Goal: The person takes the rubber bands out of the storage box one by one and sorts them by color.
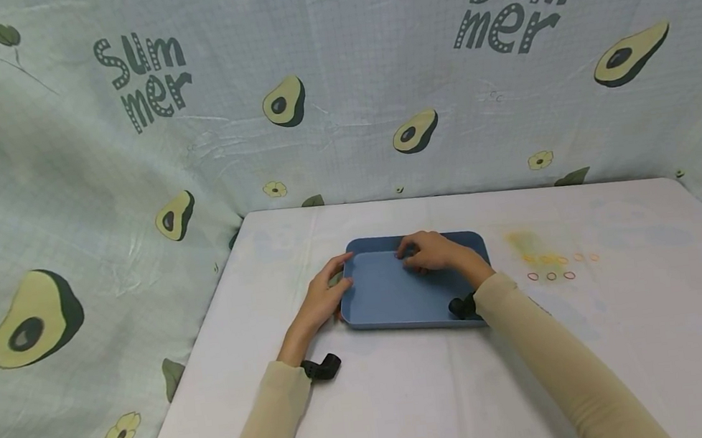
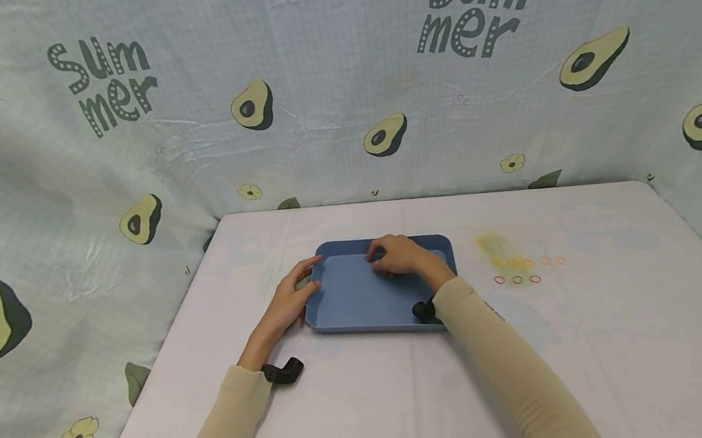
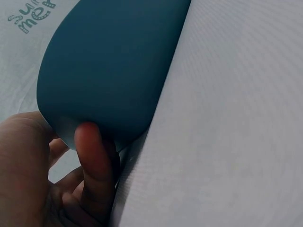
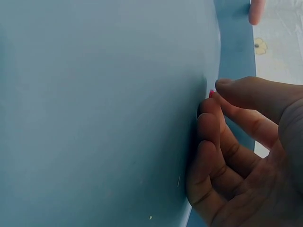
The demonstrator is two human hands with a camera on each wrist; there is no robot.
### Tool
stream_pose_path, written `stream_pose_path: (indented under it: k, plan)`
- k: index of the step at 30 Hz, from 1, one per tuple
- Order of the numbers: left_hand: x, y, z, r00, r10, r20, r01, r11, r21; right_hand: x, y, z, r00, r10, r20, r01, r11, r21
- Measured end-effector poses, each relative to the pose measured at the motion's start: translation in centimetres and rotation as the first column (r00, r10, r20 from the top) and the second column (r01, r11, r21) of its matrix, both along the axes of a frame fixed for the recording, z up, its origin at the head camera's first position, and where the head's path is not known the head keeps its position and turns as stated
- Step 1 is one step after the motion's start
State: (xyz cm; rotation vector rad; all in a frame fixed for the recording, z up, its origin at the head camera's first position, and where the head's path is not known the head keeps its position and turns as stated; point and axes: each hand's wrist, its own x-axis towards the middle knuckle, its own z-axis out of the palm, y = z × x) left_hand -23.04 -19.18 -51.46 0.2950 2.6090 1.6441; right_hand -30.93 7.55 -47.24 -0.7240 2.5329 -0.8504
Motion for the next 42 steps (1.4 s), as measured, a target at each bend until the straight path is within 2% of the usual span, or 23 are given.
stream_pose_path:
  k: [6, 11, 17, 42]
  plan:
    - [0.07, 0.0, 0.1, 1.0, -0.006, 0.021, 0.005, 1.0, 0.025, -0.01, -0.07, -0.07, 1.0, 0.01, -0.026, -0.011, 1.0, -0.007]
    - [0.19, -0.05, 0.21, 1.0, 0.001, 0.023, -0.001, 1.0, 0.018, -0.15, -0.1, -0.31, 1.0, -0.012, -0.02, 0.012, 1.0, -0.017]
    - [0.2, -0.07, 0.27, 1.0, -0.001, 0.026, 0.001, 1.0, 0.025, -0.15, -0.25, -0.22, 0.998, -0.024, -0.054, 0.024, 1.0, -0.007]
    - [-0.01, 0.06, 0.28, 1.0, -0.005, 0.025, 0.004, 1.0, 0.017, -0.15, -0.26, -0.97, 0.987, -0.146, -0.071, 0.142, 0.988, -0.059]
